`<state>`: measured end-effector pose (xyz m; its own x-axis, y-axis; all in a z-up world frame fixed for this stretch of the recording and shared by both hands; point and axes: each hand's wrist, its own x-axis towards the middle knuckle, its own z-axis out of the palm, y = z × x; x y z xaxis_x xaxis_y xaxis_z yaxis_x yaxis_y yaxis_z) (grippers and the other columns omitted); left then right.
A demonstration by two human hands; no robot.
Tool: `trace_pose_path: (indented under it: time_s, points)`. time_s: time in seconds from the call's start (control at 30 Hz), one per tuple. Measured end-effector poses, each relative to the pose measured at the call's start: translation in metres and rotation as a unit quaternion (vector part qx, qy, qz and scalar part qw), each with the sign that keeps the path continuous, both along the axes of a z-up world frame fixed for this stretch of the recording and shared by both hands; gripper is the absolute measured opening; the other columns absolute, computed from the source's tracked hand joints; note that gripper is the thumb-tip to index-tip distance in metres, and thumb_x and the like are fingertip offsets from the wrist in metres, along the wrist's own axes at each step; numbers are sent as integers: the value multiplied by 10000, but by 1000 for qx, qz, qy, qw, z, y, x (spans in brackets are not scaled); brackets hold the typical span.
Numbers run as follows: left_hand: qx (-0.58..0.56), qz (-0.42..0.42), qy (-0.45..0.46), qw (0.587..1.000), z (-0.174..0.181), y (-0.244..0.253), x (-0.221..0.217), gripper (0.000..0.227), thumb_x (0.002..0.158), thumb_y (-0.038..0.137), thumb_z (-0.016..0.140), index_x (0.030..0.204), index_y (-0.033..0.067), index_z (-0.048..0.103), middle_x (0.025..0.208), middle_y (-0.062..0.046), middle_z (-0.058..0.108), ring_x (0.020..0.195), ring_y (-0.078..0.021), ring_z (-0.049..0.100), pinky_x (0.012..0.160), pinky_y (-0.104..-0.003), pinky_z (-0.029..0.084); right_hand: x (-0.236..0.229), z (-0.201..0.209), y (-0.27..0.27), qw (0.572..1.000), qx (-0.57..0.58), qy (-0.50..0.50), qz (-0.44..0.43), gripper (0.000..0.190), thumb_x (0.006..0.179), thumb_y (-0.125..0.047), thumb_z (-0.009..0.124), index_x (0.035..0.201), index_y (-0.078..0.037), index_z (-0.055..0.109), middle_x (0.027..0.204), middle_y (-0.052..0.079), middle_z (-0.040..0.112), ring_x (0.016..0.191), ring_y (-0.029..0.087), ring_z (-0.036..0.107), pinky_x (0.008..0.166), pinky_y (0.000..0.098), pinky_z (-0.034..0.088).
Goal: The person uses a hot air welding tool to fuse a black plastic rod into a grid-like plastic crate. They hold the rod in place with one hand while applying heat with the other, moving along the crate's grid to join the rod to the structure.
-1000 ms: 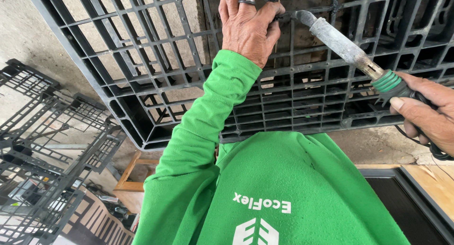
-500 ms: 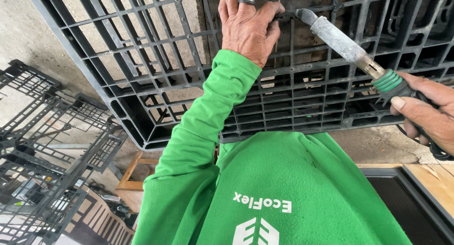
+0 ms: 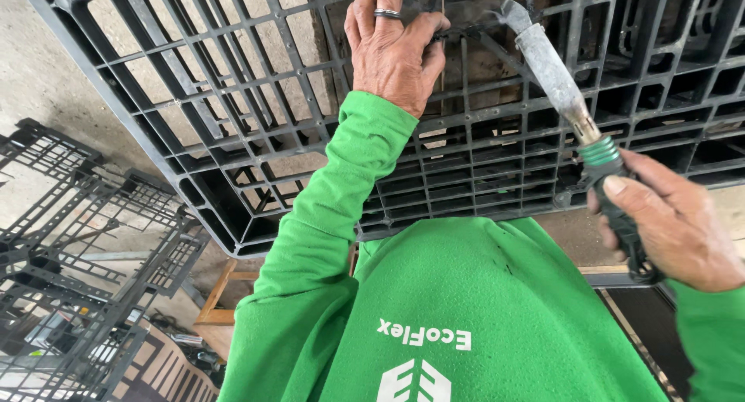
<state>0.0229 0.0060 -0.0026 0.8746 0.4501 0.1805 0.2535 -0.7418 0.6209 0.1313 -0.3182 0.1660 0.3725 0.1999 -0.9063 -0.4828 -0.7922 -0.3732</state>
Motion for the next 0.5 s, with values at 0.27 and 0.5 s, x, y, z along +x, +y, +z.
trace_pose_path:
  time_s: [0.27,0.5]
  points:
    - [11,-2,7,1000,0,-3,-1,242,869,176,860,1082,200,749,1538,-106,327,1463,-412,281,1211,-614,296,-28,10,21,996,26,2,-85,479,1031,-244,529,1474,-62,557,931,58,620,636,122,566,504,267,460]
    - [6,-1,4,1000,3,-3,-2,244,864,178,864,1079,196,751,1525,-114,364,1453,-419,314,1205,-603,309,-33,12,26,995,39,-13,-91,464,1032,-263,529,1449,-63,565,917,46,621,632,115,560,492,272,466]
